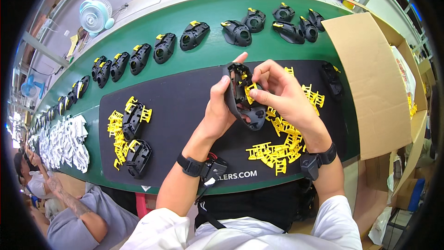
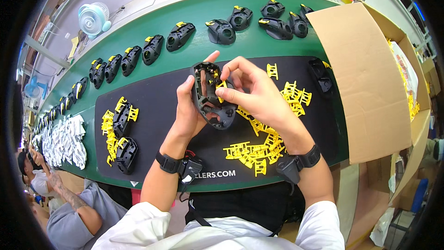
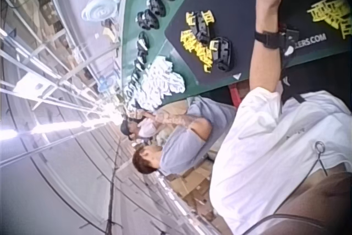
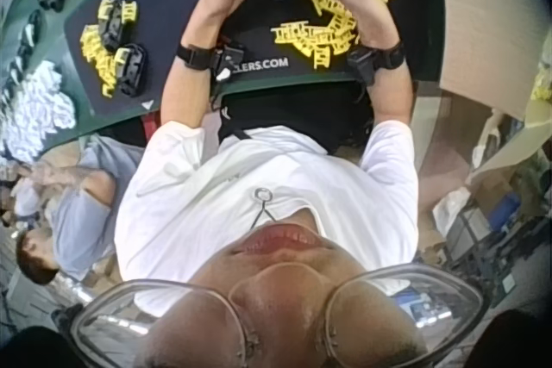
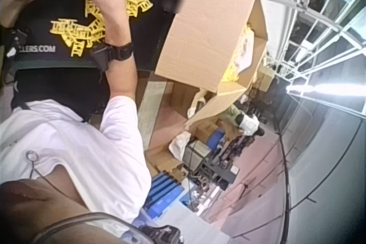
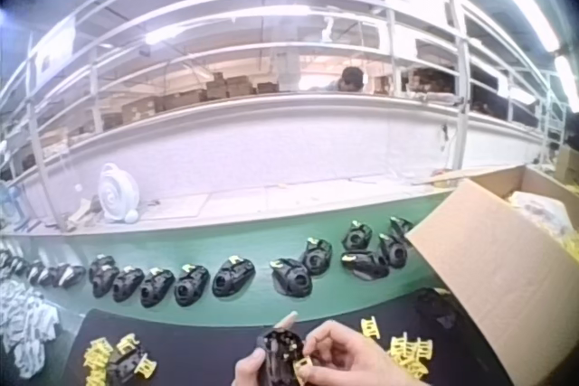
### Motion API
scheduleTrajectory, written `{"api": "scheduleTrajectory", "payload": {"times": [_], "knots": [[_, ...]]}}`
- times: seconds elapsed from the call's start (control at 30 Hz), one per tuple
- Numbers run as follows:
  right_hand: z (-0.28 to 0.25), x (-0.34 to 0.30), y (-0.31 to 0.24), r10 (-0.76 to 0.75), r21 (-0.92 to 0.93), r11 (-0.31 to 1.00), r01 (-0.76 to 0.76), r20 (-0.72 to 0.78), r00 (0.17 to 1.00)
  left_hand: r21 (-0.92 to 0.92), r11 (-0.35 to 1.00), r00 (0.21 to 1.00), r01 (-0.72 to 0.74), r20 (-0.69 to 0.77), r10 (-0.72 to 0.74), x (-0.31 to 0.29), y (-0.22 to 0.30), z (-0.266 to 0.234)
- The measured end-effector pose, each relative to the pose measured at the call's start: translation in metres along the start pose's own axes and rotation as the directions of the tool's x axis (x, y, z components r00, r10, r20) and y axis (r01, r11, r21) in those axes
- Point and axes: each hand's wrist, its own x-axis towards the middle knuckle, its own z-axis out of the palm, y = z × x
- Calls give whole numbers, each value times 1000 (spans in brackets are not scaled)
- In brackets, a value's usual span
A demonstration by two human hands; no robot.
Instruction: Assembling internal plastic components and yellow paddle-like pieces into game controller shells at an assembly line station.
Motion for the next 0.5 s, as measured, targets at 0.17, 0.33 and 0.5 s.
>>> {"api": "scheduleTrajectory", "payload": {"times": [0.17, 0.33, 0.5], "knots": [[-7, 0, -26, -431, -523, 699, 488, 237, 871, -297, 953, 992, 56, -90, -86, 2, 0, 0], [-2, -2, -18, -479, -585, 591, 555, 299, 825, -575, 728, 927, 372, 268, -262, 6, 2, -16], [4, -5, -21, -384, -543, 685, 487, 299, 874, -509, 753, 908, 418, 223, -354, 2, 4, -29]]}}
